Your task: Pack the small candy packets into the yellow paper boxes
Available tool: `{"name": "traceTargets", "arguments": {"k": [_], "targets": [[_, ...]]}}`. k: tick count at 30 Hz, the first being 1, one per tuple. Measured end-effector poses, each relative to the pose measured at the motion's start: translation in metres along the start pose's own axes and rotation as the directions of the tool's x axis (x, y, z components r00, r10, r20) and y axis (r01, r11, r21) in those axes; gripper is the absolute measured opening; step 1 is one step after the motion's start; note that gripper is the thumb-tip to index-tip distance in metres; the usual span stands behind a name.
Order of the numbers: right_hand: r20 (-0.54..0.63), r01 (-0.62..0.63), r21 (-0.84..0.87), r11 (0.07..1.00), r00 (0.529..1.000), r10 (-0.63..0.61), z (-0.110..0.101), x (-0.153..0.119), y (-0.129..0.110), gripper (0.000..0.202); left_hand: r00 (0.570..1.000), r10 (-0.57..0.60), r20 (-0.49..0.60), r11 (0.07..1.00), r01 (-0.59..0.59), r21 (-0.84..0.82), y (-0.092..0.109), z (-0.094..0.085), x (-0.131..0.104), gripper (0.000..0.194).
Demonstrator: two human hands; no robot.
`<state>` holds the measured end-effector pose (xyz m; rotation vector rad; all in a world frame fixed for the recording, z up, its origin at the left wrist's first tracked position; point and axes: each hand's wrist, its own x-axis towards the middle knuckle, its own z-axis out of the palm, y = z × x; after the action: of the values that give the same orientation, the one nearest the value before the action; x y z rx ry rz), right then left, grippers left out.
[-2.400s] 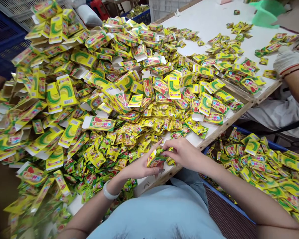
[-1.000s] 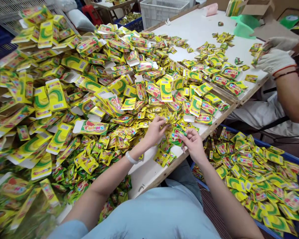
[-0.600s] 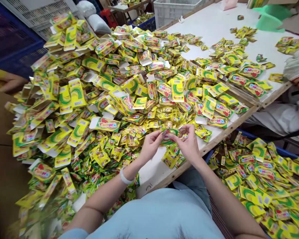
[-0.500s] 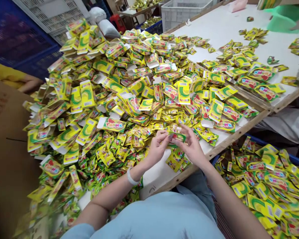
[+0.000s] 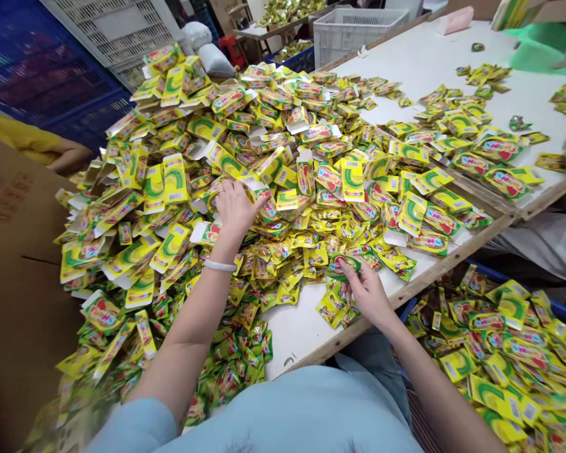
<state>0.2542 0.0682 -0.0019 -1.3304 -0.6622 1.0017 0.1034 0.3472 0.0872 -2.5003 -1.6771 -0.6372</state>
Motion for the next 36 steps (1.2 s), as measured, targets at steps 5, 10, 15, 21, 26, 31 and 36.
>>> {"name": "traceTargets", "arguments": {"k": [5, 10, 15, 21, 26, 31, 36], "targets": [[0.027, -0.020, 0.003, 1.000, 0.999, 0.020, -0.004, -0.001, -0.006, 0.037, 0.991, 0.080, -0.107, 0.989, -0.092, -0.113, 0.012, 0.007, -0.025, 0.052], [0.015, -0.015, 0.013, 1.000, 1.000, 0.015, -0.005, 0.002, -0.006, 0.035, 0.957, 0.145, -0.253, 0.874, -0.244, -0.421, 0.009, 0.030, -0.054, 0.026], [-0.016, -0.117, 0.132, 0.984, 0.993, 0.120, -0.010, 0.001, -0.005, 0.036, 0.960, -0.152, -0.236, 0.567, -0.111, -0.816, 0.001, 0.018, -0.070, 0.056], [0.046, -0.171, 0.264, 0.949, 0.985, 0.165, -0.012, -0.001, -0.019, 0.037, 0.934, -0.078, 0.348, 0.024, 0.351, -0.936, 0.007, -0.042, -0.113, 0.047], [0.010, 0.009, 0.265, 0.964, 1.000, -0.012, 0.009, 0.000, -0.061, 0.032, 0.707, 0.358, 0.610, -0.035, 0.663, -0.748, 0.033, -0.036, -0.167, 0.057], [0.190, 0.290, 0.016, 0.957, 0.939, -0.287, 0.033, 0.006, -0.088, 0.022, 0.701, 0.385, 0.600, 0.154, 0.592, -0.791, 0.049, -0.036, -0.185, 0.079], [0.527, 0.713, -0.297, 0.636, 0.677, -0.513, 0.028, 0.009, -0.087, 0.014, 0.678, 0.436, 0.592, 0.213, 0.561, -0.800, 0.050, -0.050, -0.184, 0.090]]}}
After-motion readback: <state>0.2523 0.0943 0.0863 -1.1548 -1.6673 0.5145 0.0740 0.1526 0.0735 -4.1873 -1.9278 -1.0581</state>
